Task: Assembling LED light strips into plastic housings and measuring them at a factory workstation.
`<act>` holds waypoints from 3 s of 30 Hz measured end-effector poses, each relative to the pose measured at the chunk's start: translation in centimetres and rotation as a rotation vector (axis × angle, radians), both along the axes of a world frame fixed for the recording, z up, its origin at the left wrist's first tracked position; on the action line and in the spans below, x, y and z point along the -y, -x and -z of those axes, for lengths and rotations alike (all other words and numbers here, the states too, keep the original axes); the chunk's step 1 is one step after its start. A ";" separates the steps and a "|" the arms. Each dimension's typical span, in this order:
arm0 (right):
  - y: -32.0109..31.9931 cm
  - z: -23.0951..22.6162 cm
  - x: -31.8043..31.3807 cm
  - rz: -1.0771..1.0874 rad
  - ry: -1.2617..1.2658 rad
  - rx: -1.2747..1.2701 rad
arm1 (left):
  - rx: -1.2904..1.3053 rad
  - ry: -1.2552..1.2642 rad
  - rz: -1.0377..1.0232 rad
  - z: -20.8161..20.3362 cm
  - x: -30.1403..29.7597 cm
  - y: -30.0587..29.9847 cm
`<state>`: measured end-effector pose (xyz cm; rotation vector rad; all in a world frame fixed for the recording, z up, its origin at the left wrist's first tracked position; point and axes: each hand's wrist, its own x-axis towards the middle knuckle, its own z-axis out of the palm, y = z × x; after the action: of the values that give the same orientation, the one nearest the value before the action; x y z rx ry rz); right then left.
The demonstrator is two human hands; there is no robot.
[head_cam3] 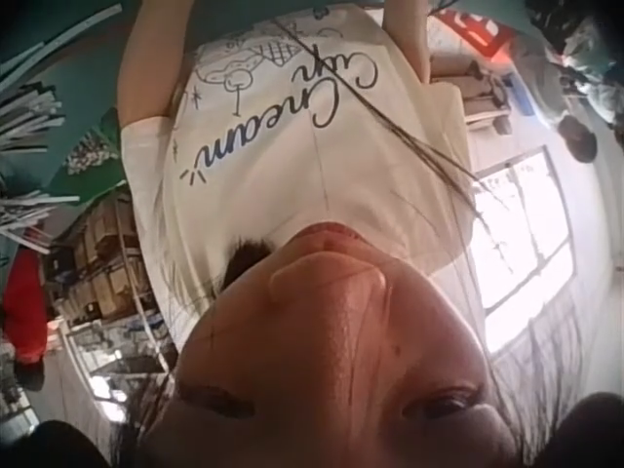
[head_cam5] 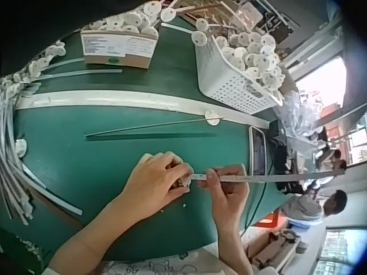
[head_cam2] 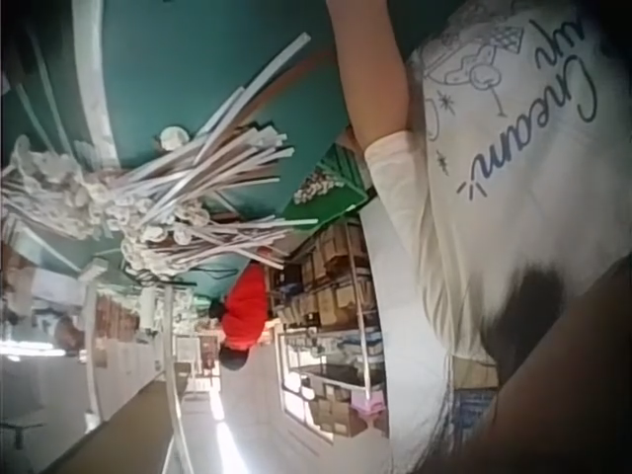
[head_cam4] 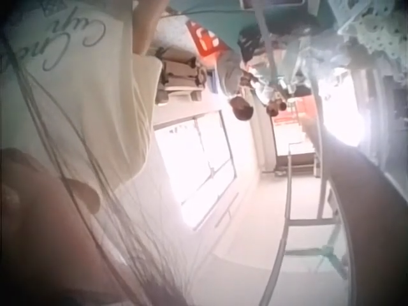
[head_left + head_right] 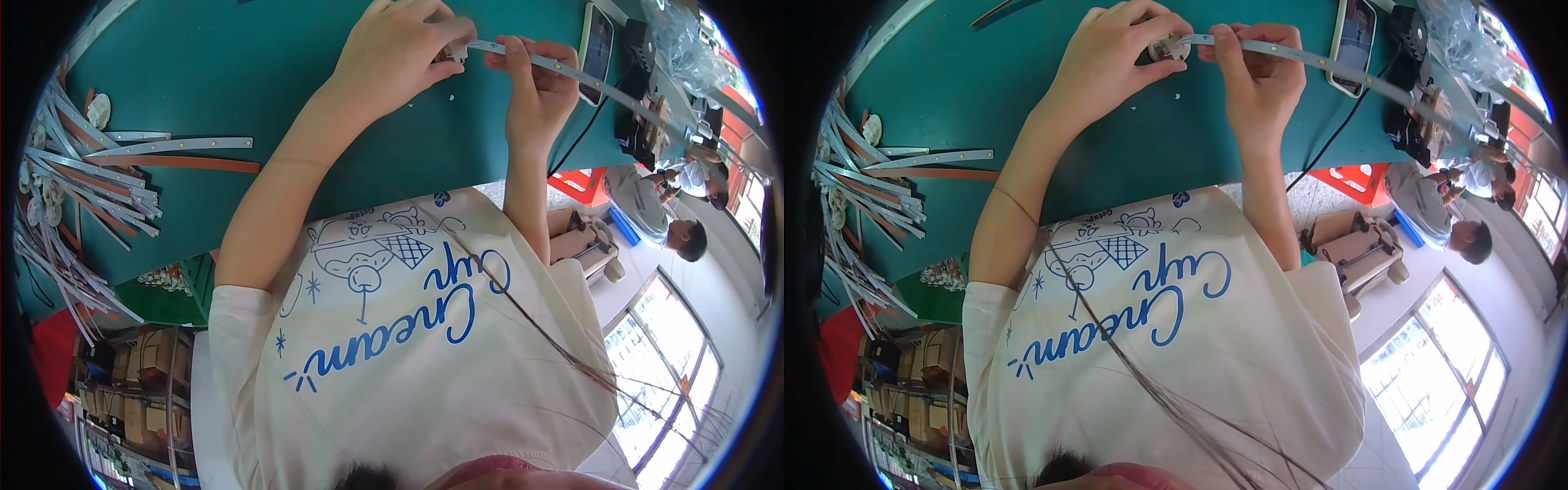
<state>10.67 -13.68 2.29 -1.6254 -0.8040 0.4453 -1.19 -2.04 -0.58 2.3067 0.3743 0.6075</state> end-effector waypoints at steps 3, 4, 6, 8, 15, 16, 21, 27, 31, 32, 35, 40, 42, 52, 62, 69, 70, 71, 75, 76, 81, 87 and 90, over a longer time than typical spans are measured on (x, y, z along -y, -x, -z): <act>0.4 0.0 0.1 0.042 -0.021 0.032 | 0.002 -0.006 -0.007 0.2 0.1 0.0; 0.4 0.1 0.2 0.045 -0.033 0.063 | 0.001 -0.005 -0.006 0.2 0.1 0.0; 0.5 0.2 0.4 0.048 -0.044 0.092 | 0.022 -0.020 -0.027 0.1 0.1 0.0; 0.5 0.2 0.5 0.060 -0.014 0.199 | 0.036 0.002 -0.027 0.1 0.0 -0.1; 0.3 0.0 0.6 0.044 0.013 0.227 | -0.127 0.155 0.026 -1.3 -0.3 -0.2; 0.1 -0.1 0.4 0.021 0.038 0.189 | -0.127 0.156 0.027 -1.3 -0.3 -0.3; -1.6 -0.6 0.4 -0.089 0.238 0.223 | -0.136 0.130 -0.015 -1.4 -0.3 -0.1; -1.0 -2.0 -0.4 -0.083 0.387 0.234 | -0.096 0.129 -0.026 -1.1 -0.1 -0.2; -0.2 -2.5 -0.7 -0.080 0.429 0.360 | -0.091 0.140 -0.024 -0.7 -0.2 -0.1; 0.0 -2.5 -0.7 -0.077 0.434 0.416 | -0.081 0.138 -0.022 -0.9 -0.2 -0.1; 0.8 -2.5 -0.9 -0.039 0.423 0.486 | -0.068 0.124 -0.026 -0.9 -0.1 -0.1; 2.4 -4.5 -2.6 -0.040 0.469 0.534 | -0.040 0.122 -0.017 -1.0 -0.2 0.1; 2.4 -4.6 -2.7 -0.052 0.467 0.566 | -0.087 0.109 0.017 -1.2 -0.3 0.1; 1.7 -3.2 -2.2 -0.113 0.395 0.730 | 0.063 0.065 -0.021 0.1 0.0 -0.3; 0.6 -2.3 -2.1 -0.175 0.440 0.714 | 0.146 0.036 -0.107 2.1 0.6 -0.5; -0.5 -2.0 -2.3 -0.208 0.309 0.548 | 0.158 0.130 -0.264 -4.8 -1.7 6.6; -1.5 -2.9 -2.8 -0.240 0.372 0.472 | 0.117 0.118 -0.321 -5.7 -2.3 8.5; -2.2 -3.6 -3.6 -0.280 0.436 0.390 | 0.068 0.109 -0.382 -6.4 -2.7 10.7; -4.5 -10.1 -13.0 -0.505 0.320 0.544 | -0.234 -0.188 -0.420 -3.4 -3.4 18.1; -3.9 -12.4 -16.6 -0.597 0.340 0.626 | -0.358 -0.270 -0.399 -2.8 -2.9 19.6; -9.3 -14.9 -35.5 -0.610 0.251 0.486 | -0.284 -0.129 -0.400 -3.0 -2.4 19.2; -6.2 -13.6 -30.7 -0.347 0.067 0.786 | -0.342 -0.125 -0.315 -2.6 -3.2 20.3; -1.7 -8.7 -22.6 -0.506 0.072 0.775 | -0.358 -0.074 -0.653 -2.9 -5.2 22.8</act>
<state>12.38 8.95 11.03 -1.6553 -1.8182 0.1755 -24.03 3.21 2.36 2.3468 1.3242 0.5069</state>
